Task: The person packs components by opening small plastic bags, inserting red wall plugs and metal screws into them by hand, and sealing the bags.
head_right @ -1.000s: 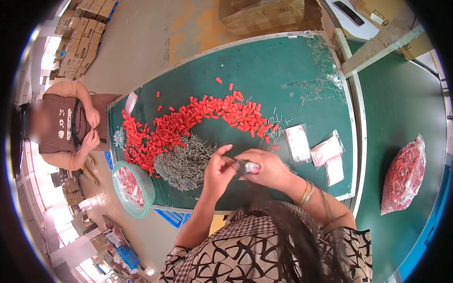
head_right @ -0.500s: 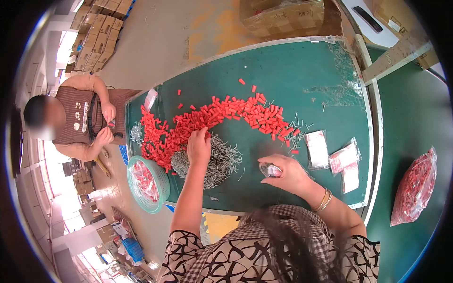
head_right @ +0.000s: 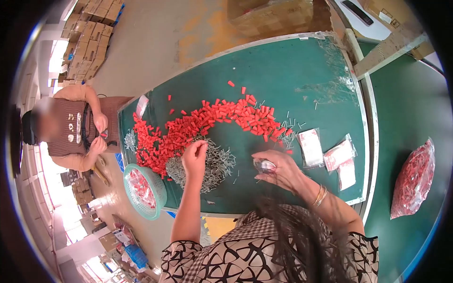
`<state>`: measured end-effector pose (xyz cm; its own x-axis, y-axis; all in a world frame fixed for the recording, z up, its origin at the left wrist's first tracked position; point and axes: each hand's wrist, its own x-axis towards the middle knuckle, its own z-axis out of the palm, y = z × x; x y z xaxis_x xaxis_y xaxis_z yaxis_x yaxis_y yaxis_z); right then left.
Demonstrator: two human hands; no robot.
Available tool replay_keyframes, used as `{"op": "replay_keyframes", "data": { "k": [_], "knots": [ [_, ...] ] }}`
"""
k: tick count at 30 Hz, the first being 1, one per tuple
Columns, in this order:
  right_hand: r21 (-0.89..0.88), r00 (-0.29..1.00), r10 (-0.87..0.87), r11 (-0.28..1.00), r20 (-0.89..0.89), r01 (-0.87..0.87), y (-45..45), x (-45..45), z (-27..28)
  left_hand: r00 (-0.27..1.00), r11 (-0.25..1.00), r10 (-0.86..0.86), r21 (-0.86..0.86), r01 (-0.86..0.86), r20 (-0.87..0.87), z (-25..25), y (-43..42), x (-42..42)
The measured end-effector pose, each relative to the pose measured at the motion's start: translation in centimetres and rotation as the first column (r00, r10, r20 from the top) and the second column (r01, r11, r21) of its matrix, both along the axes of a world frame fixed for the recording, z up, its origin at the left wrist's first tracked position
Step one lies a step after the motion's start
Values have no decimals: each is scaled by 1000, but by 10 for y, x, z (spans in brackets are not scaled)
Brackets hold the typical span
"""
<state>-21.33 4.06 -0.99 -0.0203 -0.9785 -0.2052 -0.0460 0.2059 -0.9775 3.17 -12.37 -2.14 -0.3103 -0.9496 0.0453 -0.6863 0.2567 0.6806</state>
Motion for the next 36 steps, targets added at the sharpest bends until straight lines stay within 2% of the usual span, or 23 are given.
{"op": "replay_keyframes", "data": {
  "k": [2,3,6,8,9,12,15,16,17,18,21,25,28,29,32,35,36],
  "knots": [
    [11,998,27,1000,-50,-27,-4,1,1,997,997,-68,-30,67,-30,11,15,-11],
    [2,998,25,1000,-55,-25,-5,2,1,992,997,-26,74,36,-127,5,21,-10],
    [-3,997,14,1000,-82,-14,-5,3,2,975,962,22,270,40,-223,20,46,-23],
    [18,994,17,1000,-107,-15,-8,4,11,956,948,-175,223,228,-235,39,69,-37],
    [-44,986,6,999,-165,-13,-7,6,7,934,928,-270,196,318,-235,47,77,-44],
    [-43,994,-21,999,-107,16,-8,14,6,873,883,-468,-52,466,-140,55,86,-63],
    [-138,995,-36,990,-96,23,-8,15,9,918,926,-353,72,370,-180,61,88,-63],
    [-114,995,-30,993,-99,19,-8,14,12,929,934,-312,116,338,-201,59,88,-60],
    [-87,995,-22,996,-102,13,-8,13,16,914,926,-370,8,376,-169,54,83,-55],
    [-60,995,-12,998,-103,6,-7,12,19,903,911,-410,-8,413,-130,56,82,-54],
    [-121,991,-44,992,-123,29,-6,13,12,850,849,-526,-70,525,-4,56,82,-55],
    [-134,989,14,990,-146,-33,-8,11,14,811,810,-570,-79,581,130,58,82,-60],
    [-101,987,77,991,-141,-91,-9,10,17,771,783,-608,-18,622,190,57,82,-59],
    [-64,990,87,994,-108,-94,-10,10,16,795,792,-599,-69,606,96,54,83,-60],
    [11,996,91,996,2,-91,-12,4,26,842,842,-539,10,539,-32,55,81,-62],
    [18,997,73,997,-16,-72,-8,2,17,973,968,-230,99,231,-25,47,63,-46],
    [0,998,65,998,-19,-65,-7,1,13,983,965,-186,-187,183,4,29,44,-35]
  ]
}}
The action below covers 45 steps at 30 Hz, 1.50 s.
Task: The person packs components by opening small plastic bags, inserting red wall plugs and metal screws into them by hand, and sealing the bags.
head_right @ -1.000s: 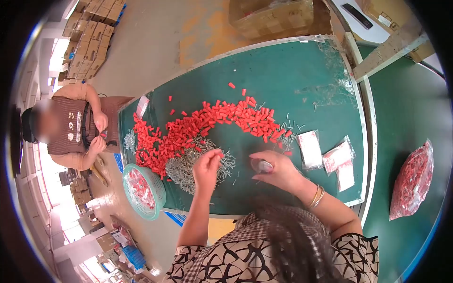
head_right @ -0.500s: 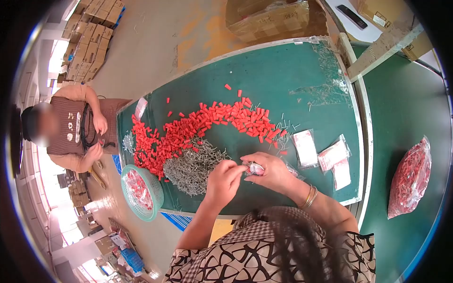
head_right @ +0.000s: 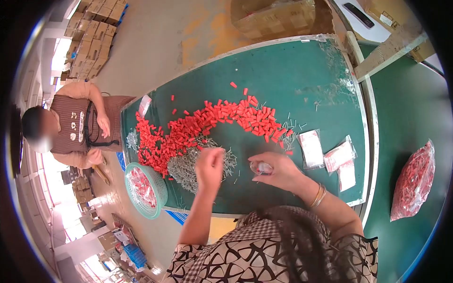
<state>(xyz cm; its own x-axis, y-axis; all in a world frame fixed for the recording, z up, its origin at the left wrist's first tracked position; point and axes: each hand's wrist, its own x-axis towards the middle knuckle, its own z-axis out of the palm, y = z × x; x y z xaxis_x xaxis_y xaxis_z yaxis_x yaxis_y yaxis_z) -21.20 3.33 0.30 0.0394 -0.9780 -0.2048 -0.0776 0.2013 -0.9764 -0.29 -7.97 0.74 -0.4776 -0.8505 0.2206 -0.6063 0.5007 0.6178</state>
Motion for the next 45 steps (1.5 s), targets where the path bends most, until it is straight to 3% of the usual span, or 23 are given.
{"op": "replay_keyframes", "data": {
  "k": [1,3,7,10,11,14,17,19,22,25,26,27,30,32,40,43,45],
  "knots": [
    [-17,1000,-9,1000,-3,9,1,-1,-4,993,996,93,-6,-93,76,-13,-17,14],
    [-54,1000,-8,999,-27,7,3,-2,-5,920,971,188,-205,-121,345,-23,-38,24],
    [-36,998,-5,999,-70,3,2,-4,-1,847,988,53,-151,33,529,-57,-62,48],
    [-25,998,-2,1000,-70,0,2,-4,-4,879,990,85,-142,-21,468,-62,-64,51],
    [-19,997,-1,1000,-80,0,2,-4,-4,913,975,99,-221,-10,395,-63,-63,51],
    [9,997,-13,1000,-78,14,1,-5,-6,983,985,146,74,-154,109,-22,-38,23],
    [30,999,-4,1000,-43,6,-2,-6,-9,992,960,-81,260,105,-101,26,7,-14],
    [10,998,18,1000,-64,-17,-6,-4,-9,961,958,-270,89,274,-56,38,24,-32],
    [-82,991,-9,997,-135,-2,-8,3,-5,950,947,-311,86,309,12,26,33,-38],
    [-58,990,2,998,-140,-10,-8,-1,1,951,952,-306,42,305,49,23,34,-36],
    [-47,990,14,999,-138,-20,-7,-2,2,950,953,-303,34,302,71,24,34,-33],
    [2,995,8,1000,-103,-8,-5,-2,1,934,940,-330,131,314,137,27,37,-31],
    [-119,998,-14,993,-66,6,-5,0,-7,907,918,-395,11,397,146,27,38,-33],
    [-107,998,4,994,-56,-10,-5,1,-7,892,905,-424,36,424,158,27,37,-31],
    [-123,989,28,991,-147,-46,-5,-1,5,894,890,-447,113,442,25,20,35,-29],
    [-93,994,70,993,-88,-78,-6,-3,2,898,890,-440,126,438,-15,21,35,-29],
    [-62,995,68,996,72,-63,-6,-4,-1,898,889,-440,130,438,-16,22,36,-28]
  ]
}}
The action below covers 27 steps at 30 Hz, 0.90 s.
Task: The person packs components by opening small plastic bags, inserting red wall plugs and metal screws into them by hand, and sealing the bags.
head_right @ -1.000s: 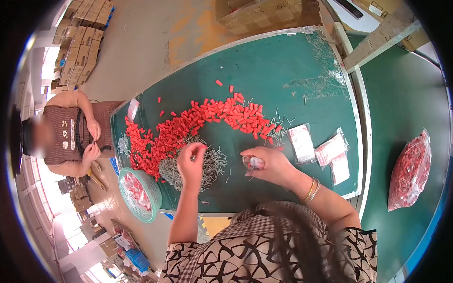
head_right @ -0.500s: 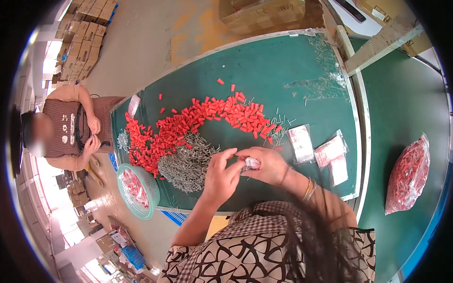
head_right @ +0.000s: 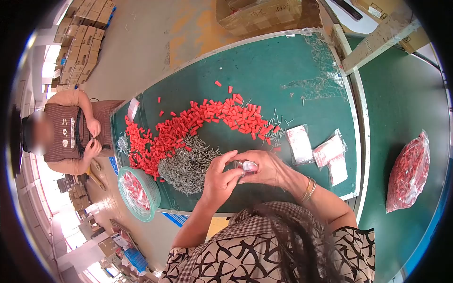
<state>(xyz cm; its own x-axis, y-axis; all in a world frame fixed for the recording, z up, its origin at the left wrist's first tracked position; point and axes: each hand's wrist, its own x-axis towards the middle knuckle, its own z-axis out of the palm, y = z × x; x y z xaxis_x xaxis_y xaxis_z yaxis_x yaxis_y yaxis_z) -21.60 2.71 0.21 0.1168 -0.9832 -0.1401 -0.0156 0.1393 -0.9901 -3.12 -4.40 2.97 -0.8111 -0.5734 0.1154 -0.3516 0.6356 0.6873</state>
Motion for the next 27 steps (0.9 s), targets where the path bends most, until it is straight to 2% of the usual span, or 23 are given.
{"op": "replay_keyframes", "data": {
  "k": [1,4,7,9,12,15,17,20,23,27],
  "knots": [
    [21,997,-2,1000,79,0,0,-1,-2,1000,1000,-3,-8,3,-8,-1,1,1],
    [92,995,91,991,48,-95,-1,-5,-7,1000,1000,-10,-29,9,-28,-5,2,2],
    [-6,996,90,996,-7,-90,-1,-3,-10,999,1000,-7,-26,6,-40,-6,4,2],
    [20,996,54,998,67,-56,1,-1,-13,999,1000,1,-8,-2,-51,-7,5,3],
    [140,989,45,988,142,-65,-1,-4,-13,996,985,92,150,-90,-1,-7,5,6],
    [197,979,-9,980,206,-32,3,-7,-15,925,901,381,224,-371,-1,-35,-9,34],
    [230,981,-38,973,191,-7,4,-7,-13,813,806,558,126,-579,168,-51,-28,53],
    [180,982,-29,984,189,-5,5,-6,-18,775,840,542,-246,-484,324,-70,-52,65],
    [195,977,-30,981,209,-12,6,-1,-21,799,855,493,-365,-369,345,-75,-63,64],
    [189,992,-6,982,128,-19,5,-1,-15,816,891,417,-357,-280,401,-76,-73,69]
  ]
}}
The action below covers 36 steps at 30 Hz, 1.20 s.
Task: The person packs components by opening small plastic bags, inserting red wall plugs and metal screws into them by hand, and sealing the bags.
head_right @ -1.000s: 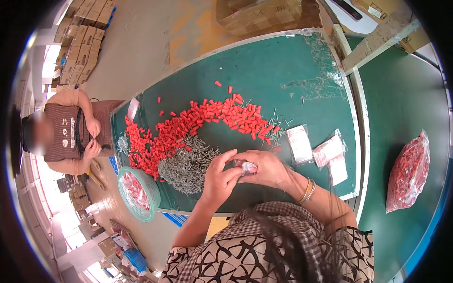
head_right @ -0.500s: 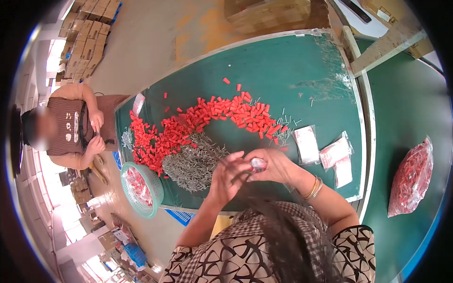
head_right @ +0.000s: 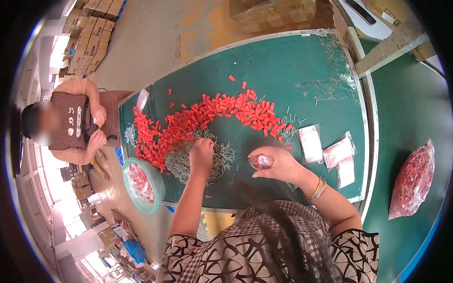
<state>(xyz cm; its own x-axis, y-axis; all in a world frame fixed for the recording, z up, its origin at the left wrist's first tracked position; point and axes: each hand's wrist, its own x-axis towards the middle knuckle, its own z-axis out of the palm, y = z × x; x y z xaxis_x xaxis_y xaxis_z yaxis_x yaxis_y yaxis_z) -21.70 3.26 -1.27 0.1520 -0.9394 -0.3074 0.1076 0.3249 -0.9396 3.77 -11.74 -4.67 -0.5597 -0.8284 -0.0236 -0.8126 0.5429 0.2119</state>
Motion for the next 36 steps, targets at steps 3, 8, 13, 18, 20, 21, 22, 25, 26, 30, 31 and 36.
{"op": "replay_keyframes", "data": {
  "k": [3,8,13,18,20,21,22,25,26,30,31,36],
  "knots": [
    [28,1000,-16,999,-2,16,-1,0,5,998,1000,6,12,-5,-69,-3,-3,4],
    [48,999,-45,998,16,44,-1,-2,7,833,929,352,266,-256,-427,-10,3,12],
    [25,999,-29,999,13,29,-2,1,3,436,506,817,832,-228,-377,-5,4,16],
    [-16,995,-28,1000,-91,27,-4,2,8,294,387,887,920,-58,-355,-9,10,21],
    [-12,996,-36,999,-82,35,-5,3,6,260,353,907,935,-35,-332,-6,14,19],
    [-9,996,-40,999,-78,40,-4,4,5,243,335,916,942,-22,-320,-3,15,17],
    [-30,993,-44,999,-107,41,-4,5,3,237,320,920,947,-3,-311,-2,17,17],
    [-70,983,-59,996,-176,47,-4,8,1,228,292,929,956,36,-292,3,21,13],
    [-68,980,-66,996,-189,54,-5,9,3,230,292,928,956,37,-292,6,23,11],
    [-63,972,-77,996,-222,64,-6,12,3,240,314,915,945,86,-326,16,36,-1],
    [-58,971,-69,997,-229,57,-6,12,4,269,350,898,936,38,-347,15,38,-3],
    [-23,978,-49,999,-204,45,-8,12,12,323,415,872,906,-87,-368,15,40,-5]
  ]
}}
